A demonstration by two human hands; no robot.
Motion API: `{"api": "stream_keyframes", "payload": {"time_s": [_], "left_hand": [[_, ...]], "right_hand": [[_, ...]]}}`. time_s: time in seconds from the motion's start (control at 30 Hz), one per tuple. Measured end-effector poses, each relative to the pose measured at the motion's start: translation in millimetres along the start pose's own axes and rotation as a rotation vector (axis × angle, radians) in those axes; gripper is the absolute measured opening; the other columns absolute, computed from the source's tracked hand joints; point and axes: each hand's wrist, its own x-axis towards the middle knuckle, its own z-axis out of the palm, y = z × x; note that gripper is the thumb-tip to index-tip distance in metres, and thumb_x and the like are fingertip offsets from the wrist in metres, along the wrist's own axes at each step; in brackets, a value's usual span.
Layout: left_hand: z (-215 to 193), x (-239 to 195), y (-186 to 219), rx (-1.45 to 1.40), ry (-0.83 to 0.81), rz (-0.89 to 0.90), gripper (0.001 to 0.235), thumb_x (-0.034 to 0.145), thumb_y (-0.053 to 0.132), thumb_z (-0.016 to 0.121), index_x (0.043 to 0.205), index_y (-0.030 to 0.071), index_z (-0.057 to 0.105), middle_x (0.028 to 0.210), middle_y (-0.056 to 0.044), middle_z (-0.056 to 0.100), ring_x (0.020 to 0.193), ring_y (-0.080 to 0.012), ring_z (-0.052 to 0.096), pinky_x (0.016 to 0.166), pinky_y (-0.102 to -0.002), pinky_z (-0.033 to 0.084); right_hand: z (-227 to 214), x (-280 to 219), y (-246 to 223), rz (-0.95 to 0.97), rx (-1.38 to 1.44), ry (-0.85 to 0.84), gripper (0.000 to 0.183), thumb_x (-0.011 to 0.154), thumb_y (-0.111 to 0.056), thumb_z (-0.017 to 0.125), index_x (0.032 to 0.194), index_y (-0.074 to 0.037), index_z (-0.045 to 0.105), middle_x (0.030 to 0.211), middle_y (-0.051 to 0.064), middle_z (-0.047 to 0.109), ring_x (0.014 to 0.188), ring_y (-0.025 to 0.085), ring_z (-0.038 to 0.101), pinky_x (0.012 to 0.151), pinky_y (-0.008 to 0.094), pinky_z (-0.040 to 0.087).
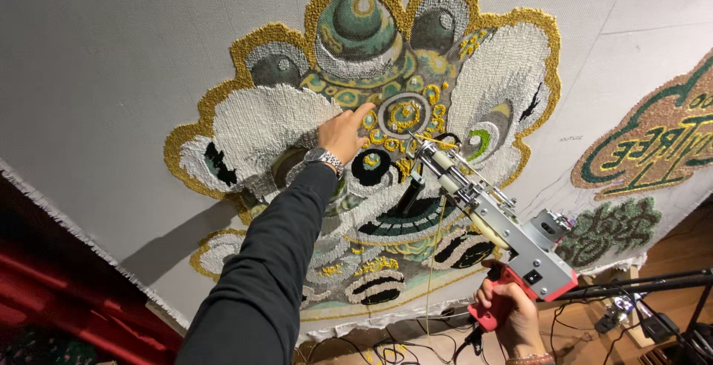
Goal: The person uses a tufting gun to apply yellow yarn into a stretched canvas, following a pre-drawn design of a stylized face. The person holds the gun with the right hand and guides the yarn with the left hand, working on the central area of the design.
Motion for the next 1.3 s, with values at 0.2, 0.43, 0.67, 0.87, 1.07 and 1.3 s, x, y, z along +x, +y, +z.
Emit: {"api": "stream_keyframes", "payload": {"time_s": [0.2, 0.43, 0.67, 0.87, 1.07, 1.3], "left_hand": [[25.6, -3.6, -1.1, -0.096, 0.119, -0.076, 0.061, 0.08, 0.029, 0.085, 0.13, 0.024, 0.052, 0.094, -0.003, 0.066, 0.085, -0.0223, 0.066, 0.073, -0.039, 0.05], [71.4, -3.5, -19.5, -0.195, 0.273, -0.08, 0.02, 0.085, 0.031, 0.082, 0.084, 0.017, 0.068, 0.083, 0.0, 0.069, 0.083, -0.0206, 0.065, 0.083, -0.04, 0.047], [86.6, -3.1, -19.0, -0.19, 0.354, -0.058, 0.019, 0.091, 0.033, 0.076, 0.089, 0.014, 0.073, 0.086, 0.0, 0.074, 0.082, -0.0195, 0.063, 0.084, -0.039, 0.046], [86.2, -0.9, -13.3, -0.165, 0.368, -0.066, 0.015, 0.094, 0.027, 0.07, 0.086, 0.015, 0.075, 0.085, -0.001, 0.075, 0.085, -0.0213, 0.062, 0.083, -0.039, 0.045], [79.0, -8.2, -13.3, -0.182, 0.387, 0.002, 0.008, 0.088, 0.019, 0.072, 0.083, 0.014, 0.073, 0.087, -0.003, 0.075, 0.089, -0.0233, 0.062, 0.086, -0.041, 0.046], [60.8, -27.3, -19.4, -0.296, 0.36, 0.154, 0.011, 0.085, 0.021, 0.072, 0.078, 0.013, 0.07, 0.085, -0.003, 0.073, 0.101, -0.0282, 0.061, 0.095, -0.043, 0.048]], "right_hand": [[-12.7, 8.8, 10.2, -0.007, 0.016, 0.007, 0.018, 0.083, -0.01, 0.049, 0.099, -0.003, 0.048, 0.07, 0.007, 0.043, 0.064, 0.021, 0.043, 0.07, 0.039, 0.041], [-8.1, 16.3, 12.9, 0.037, 0.048, 0.014, 0.013, 0.083, -0.013, 0.045, 0.088, -0.001, 0.048, 0.071, 0.009, 0.044, 0.064, 0.022, 0.046, 0.07, 0.039, 0.042], [-7.1, 12.3, 13.1, 0.023, 0.036, 0.021, 0.012, 0.084, -0.012, 0.045, 0.087, 0.0, 0.046, 0.072, 0.009, 0.045, 0.065, 0.022, 0.046, 0.076, 0.041, 0.045], [-4.5, 12.2, 12.2, 0.033, -0.001, 0.011, 0.015, 0.085, -0.012, 0.048, 0.092, 0.001, 0.05, 0.072, 0.009, 0.047, 0.065, 0.022, 0.046, 0.071, 0.04, 0.043], [5.9, 3.9, 4.8, 0.02, -0.028, 0.031, 0.024, 0.083, -0.011, 0.049, 0.103, 0.004, 0.053, 0.071, 0.009, 0.047, 0.063, 0.021, 0.045, 0.068, 0.04, 0.043], [13.0, 5.0, -0.8, 0.036, -0.038, 0.006, 0.04, 0.083, -0.013, 0.047, 0.117, 0.005, 0.059, 0.07, 0.008, 0.048, 0.061, 0.02, 0.046, 0.066, 0.037, 0.04]]}}
